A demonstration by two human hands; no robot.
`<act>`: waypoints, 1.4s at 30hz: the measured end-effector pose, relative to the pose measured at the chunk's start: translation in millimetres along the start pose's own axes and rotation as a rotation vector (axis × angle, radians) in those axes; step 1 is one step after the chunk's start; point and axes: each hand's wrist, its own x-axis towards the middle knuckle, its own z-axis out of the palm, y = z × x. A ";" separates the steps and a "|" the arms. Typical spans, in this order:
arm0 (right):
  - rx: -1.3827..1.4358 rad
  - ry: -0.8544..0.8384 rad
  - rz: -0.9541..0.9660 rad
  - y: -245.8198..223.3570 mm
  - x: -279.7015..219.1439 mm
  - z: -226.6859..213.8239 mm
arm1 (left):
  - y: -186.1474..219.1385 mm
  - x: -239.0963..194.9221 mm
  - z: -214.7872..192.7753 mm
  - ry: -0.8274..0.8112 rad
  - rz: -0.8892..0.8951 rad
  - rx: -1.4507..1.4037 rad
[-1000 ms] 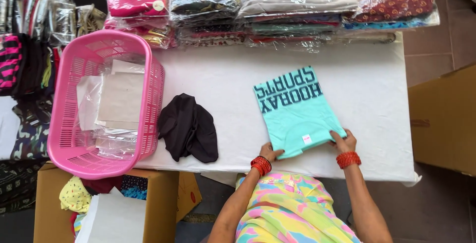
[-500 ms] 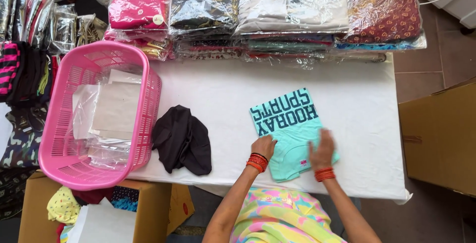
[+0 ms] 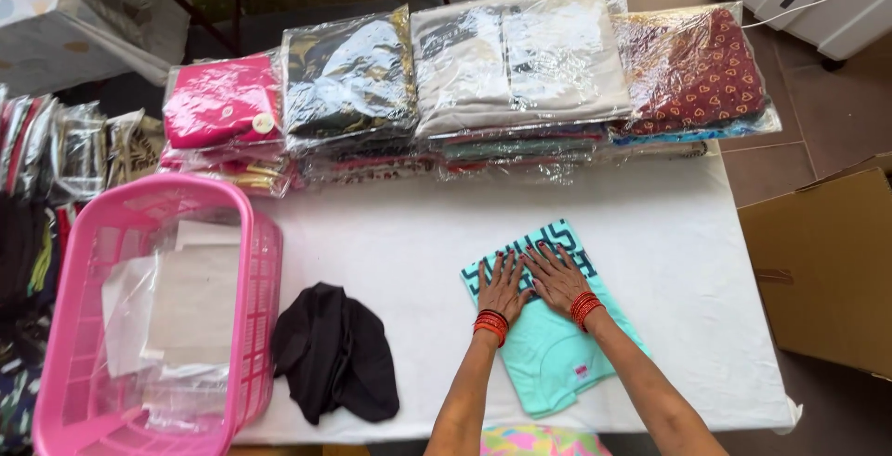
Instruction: The person folds a pink garment and places it in a plastic bag, then folds a light blue t-shirt and a black t-shirt on a white table. The person smooths and aligns each garment before folding it neatly.
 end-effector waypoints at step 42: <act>0.064 0.213 0.541 -10.1 -138.9 38.7 | 25.3 -109.4 6.5 -0.073 -0.187 0.031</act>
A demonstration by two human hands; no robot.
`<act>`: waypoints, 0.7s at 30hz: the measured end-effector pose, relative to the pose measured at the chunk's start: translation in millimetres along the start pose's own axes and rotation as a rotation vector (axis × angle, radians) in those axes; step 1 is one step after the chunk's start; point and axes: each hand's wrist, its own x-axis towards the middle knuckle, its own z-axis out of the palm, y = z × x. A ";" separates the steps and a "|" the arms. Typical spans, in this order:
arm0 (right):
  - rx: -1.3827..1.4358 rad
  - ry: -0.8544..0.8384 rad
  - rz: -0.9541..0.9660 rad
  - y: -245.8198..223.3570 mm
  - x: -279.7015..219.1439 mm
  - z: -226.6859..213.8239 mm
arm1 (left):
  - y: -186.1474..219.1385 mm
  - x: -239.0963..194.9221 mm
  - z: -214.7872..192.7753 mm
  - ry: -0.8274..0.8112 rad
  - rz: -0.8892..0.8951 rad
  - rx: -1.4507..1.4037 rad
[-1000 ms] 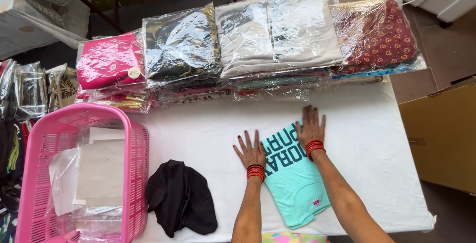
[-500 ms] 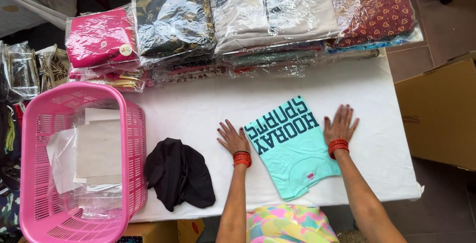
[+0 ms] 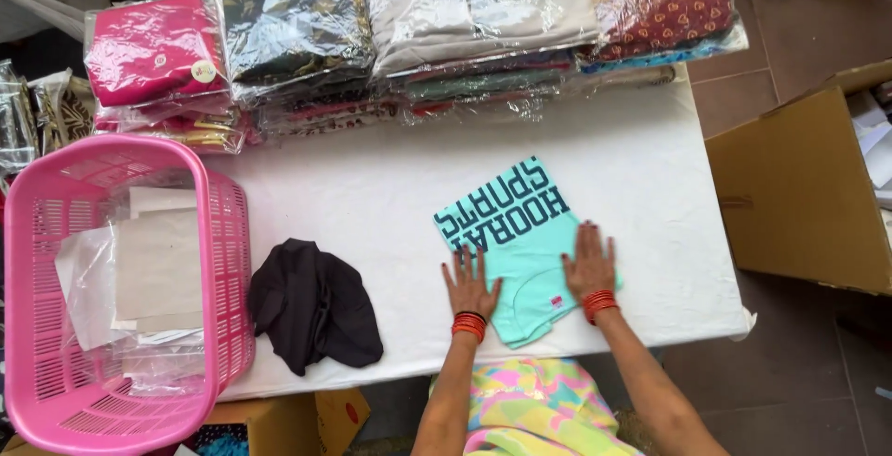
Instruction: The person folds a pink garment and places it in a plastic bag, then folds a light blue t-shirt and a black t-shirt on a white table. The person smooths and aligns each garment before folding it neatly.
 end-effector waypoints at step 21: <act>0.368 -0.339 0.433 2.8 19.0 -73.7 | 35.2 -35.6 80.7 0.090 -0.683 -1.313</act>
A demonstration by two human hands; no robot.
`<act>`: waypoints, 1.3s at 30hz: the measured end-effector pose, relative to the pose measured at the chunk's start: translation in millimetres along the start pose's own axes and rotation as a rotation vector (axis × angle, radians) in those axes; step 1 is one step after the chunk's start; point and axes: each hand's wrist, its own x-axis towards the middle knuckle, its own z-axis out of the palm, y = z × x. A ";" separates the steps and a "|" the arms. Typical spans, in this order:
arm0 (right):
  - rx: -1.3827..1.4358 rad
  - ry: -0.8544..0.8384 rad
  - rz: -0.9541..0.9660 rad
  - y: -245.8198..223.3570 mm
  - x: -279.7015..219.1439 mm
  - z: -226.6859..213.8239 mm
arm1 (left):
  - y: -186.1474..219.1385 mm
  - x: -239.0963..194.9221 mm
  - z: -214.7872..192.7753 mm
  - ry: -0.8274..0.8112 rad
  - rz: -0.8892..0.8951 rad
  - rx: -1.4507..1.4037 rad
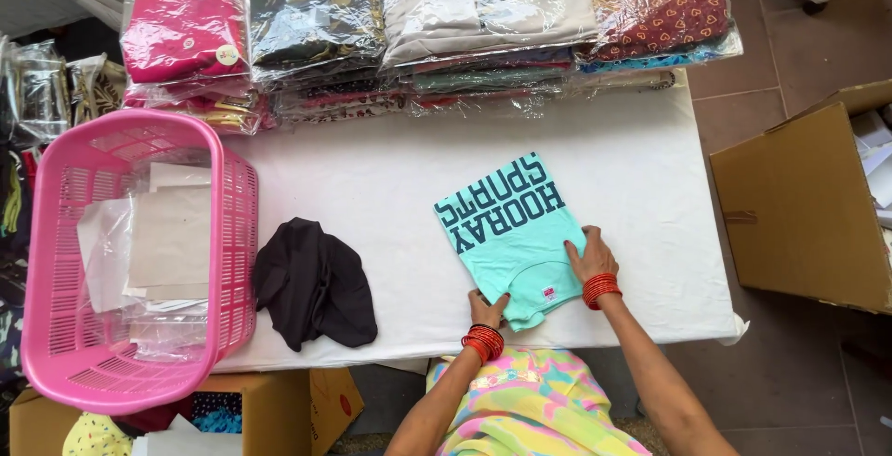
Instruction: The person folds a pink garment and places it in a plastic bag, then folds a light blue t-shirt and a black t-shirt on a white table. The person smooths and aligns each garment before folding it neatly.
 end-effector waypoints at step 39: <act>1.584 -0.055 0.318 75.5 119.7 13.1 | 271.1 248.0 198.9 -0.223 0.599 0.432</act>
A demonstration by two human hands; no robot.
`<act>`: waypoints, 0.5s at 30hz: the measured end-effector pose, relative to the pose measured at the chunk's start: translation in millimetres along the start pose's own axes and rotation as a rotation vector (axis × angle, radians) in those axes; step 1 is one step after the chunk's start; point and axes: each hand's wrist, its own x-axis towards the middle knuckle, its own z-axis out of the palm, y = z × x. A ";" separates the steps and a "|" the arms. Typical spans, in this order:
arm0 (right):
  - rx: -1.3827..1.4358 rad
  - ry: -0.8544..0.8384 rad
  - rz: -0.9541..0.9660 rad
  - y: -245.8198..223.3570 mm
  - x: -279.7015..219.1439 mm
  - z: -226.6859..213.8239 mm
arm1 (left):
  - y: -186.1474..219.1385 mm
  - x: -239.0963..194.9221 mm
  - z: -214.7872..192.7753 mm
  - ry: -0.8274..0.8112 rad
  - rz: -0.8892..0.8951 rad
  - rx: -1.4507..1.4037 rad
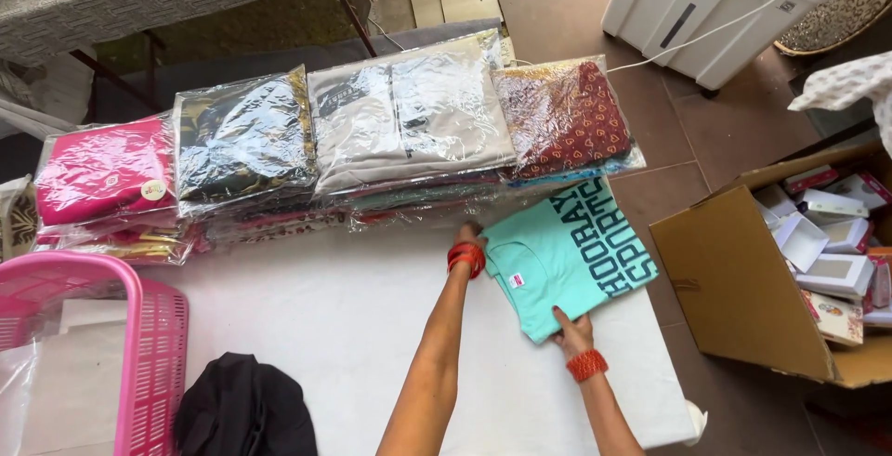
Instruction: The person folds a pink garment and places it in a plastic bag, then folds a light blue t-shirt and a black t-shirt on a white table. The person smooths and aligns each garment before folding it neatly.
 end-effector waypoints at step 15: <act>0.149 -0.092 0.141 20.1 9.9 58.1 | 72.8 -17.8 -25.5 0.305 0.151 -0.262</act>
